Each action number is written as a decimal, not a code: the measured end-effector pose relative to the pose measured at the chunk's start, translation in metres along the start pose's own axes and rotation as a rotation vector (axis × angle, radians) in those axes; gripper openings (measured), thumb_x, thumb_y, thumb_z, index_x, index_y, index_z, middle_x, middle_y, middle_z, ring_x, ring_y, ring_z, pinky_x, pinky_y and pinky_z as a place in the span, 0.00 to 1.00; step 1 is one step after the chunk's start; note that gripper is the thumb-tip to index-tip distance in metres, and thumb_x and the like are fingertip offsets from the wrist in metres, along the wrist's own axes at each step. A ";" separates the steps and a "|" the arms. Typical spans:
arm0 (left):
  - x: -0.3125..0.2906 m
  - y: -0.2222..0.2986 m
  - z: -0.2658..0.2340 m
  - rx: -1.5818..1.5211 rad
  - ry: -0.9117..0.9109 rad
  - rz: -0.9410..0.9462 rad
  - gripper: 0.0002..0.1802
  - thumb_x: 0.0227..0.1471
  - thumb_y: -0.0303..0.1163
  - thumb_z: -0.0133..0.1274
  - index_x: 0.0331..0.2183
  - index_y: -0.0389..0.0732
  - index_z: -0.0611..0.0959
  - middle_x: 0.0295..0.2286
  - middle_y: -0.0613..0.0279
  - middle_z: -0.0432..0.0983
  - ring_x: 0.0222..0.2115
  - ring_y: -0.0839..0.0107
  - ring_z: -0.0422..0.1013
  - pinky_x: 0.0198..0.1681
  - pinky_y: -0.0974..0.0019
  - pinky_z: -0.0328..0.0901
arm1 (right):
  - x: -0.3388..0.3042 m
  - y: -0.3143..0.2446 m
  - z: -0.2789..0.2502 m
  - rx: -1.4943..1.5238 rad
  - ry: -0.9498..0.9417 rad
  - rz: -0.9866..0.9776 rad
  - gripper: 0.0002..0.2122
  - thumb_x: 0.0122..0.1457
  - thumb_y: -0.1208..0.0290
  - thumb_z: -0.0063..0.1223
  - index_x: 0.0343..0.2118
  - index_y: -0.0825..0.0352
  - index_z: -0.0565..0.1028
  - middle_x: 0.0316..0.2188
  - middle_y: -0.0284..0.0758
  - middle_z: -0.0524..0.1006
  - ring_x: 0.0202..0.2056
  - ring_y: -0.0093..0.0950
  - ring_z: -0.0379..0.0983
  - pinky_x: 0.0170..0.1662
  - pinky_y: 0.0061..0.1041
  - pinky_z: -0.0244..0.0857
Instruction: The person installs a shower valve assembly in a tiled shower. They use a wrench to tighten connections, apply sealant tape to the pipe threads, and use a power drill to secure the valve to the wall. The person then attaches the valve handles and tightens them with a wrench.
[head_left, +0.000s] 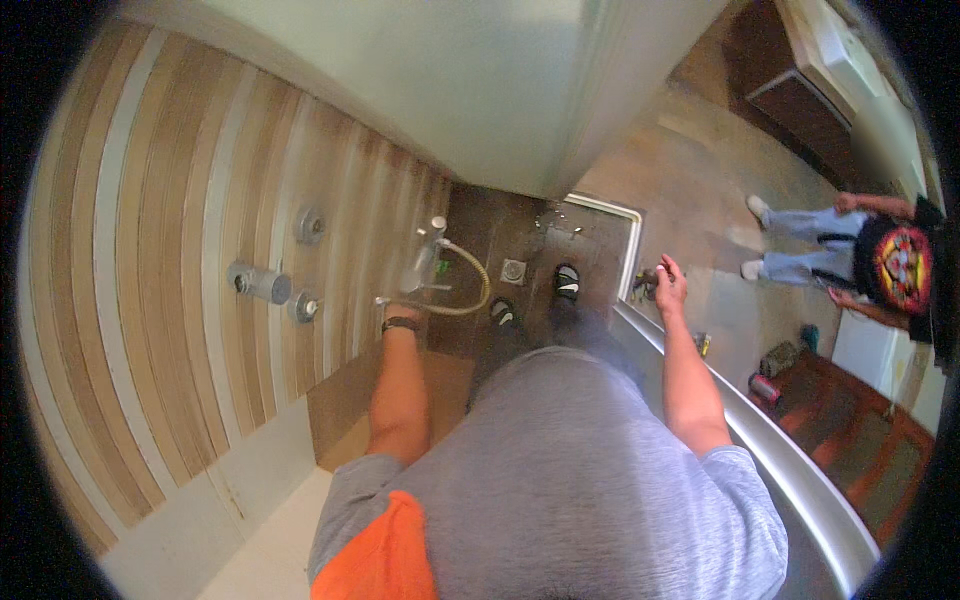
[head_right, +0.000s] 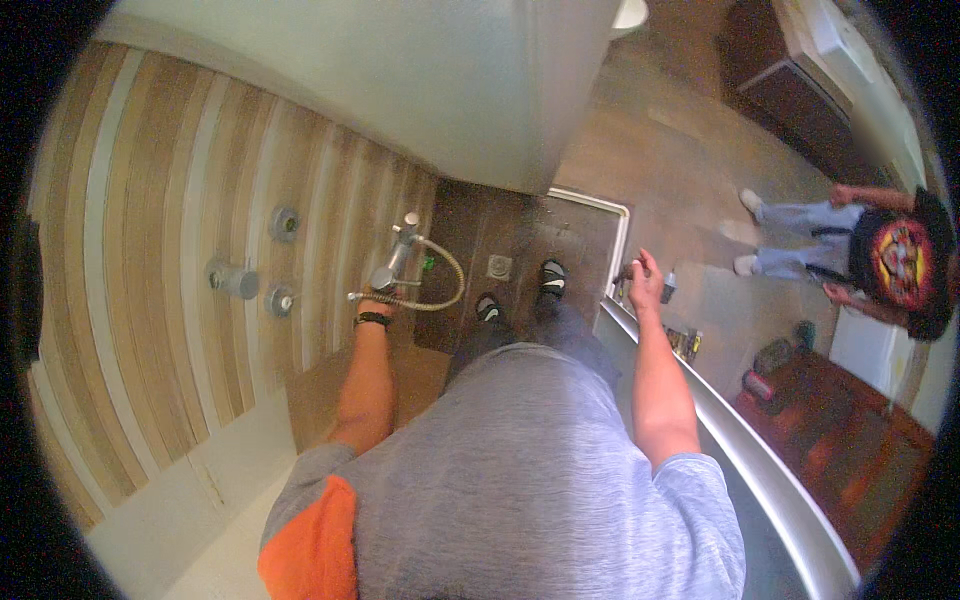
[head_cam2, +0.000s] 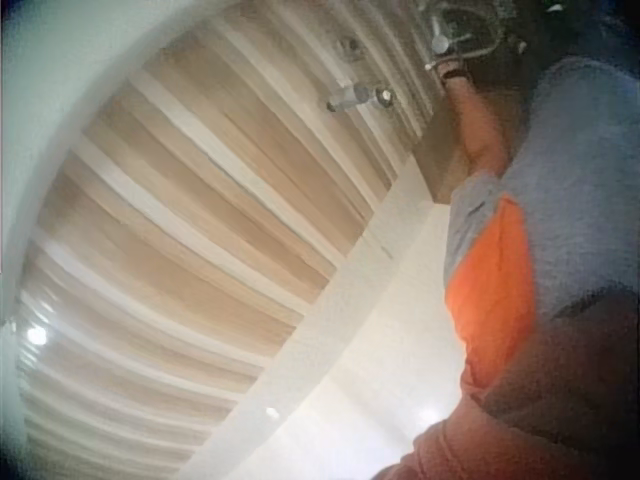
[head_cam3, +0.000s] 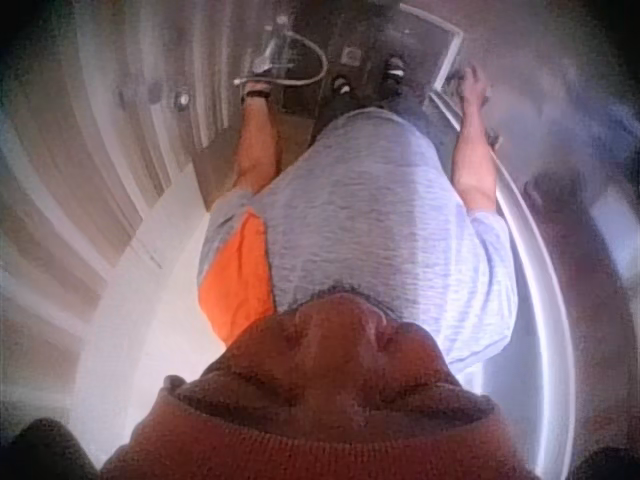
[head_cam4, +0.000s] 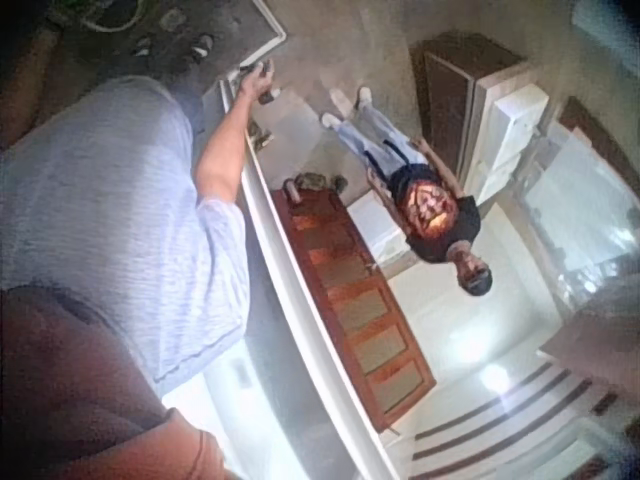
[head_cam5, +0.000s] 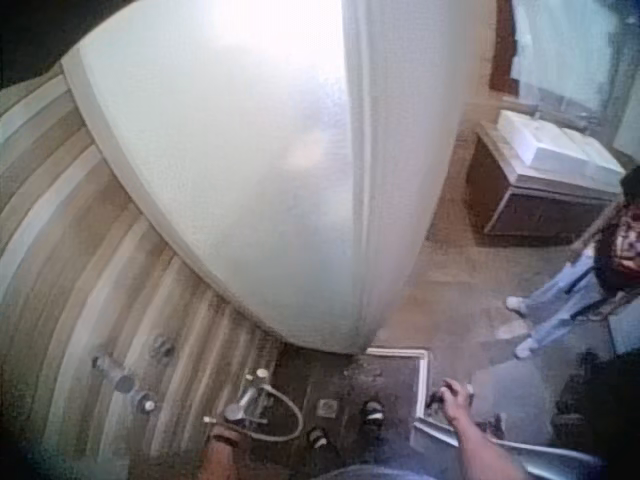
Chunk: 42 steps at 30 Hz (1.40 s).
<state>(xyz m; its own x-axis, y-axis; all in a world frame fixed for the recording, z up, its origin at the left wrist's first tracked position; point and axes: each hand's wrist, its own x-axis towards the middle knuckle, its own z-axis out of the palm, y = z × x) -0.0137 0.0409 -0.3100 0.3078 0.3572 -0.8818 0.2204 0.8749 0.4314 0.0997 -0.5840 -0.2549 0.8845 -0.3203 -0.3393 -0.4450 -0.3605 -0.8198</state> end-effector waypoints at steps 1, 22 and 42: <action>-0.016 0.005 0.016 -0.002 0.026 -0.048 0.26 0.64 0.50 0.34 0.52 0.45 0.75 0.46 0.56 0.74 0.44 0.54 0.70 0.43 0.50 0.68 | -0.009 0.002 -0.005 -0.005 0.014 -0.040 0.18 0.63 0.68 0.54 0.55 0.67 0.75 0.46 0.33 0.78 0.48 0.24 0.72 0.54 0.25 0.63; 0.022 0.018 0.060 0.309 -0.023 -0.188 0.24 0.66 0.46 0.36 0.55 0.46 0.75 0.55 0.59 0.72 0.51 0.56 0.69 0.52 0.47 0.67 | -0.165 -0.014 -0.020 0.163 0.108 0.009 0.19 0.62 0.67 0.52 0.55 0.69 0.73 0.46 0.40 0.80 0.48 0.27 0.76 0.53 0.28 0.68; -0.039 -0.122 0.143 0.615 -0.483 -0.316 0.25 0.62 0.45 0.42 0.52 0.40 0.77 0.49 0.51 0.76 0.49 0.53 0.73 0.53 0.43 0.66 | -0.161 0.088 0.003 -0.281 0.000 0.027 0.21 0.65 0.57 0.48 0.49 0.73 0.76 0.42 0.48 0.81 0.45 0.37 0.77 0.51 0.32 0.67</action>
<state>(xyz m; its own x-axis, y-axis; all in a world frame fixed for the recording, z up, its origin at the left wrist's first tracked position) 0.0802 -0.1262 -0.3012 0.4780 -0.1757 -0.8606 0.7844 0.5262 0.3283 -0.0809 -0.5615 -0.2736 0.8720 -0.3332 -0.3586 -0.4894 -0.5809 -0.6504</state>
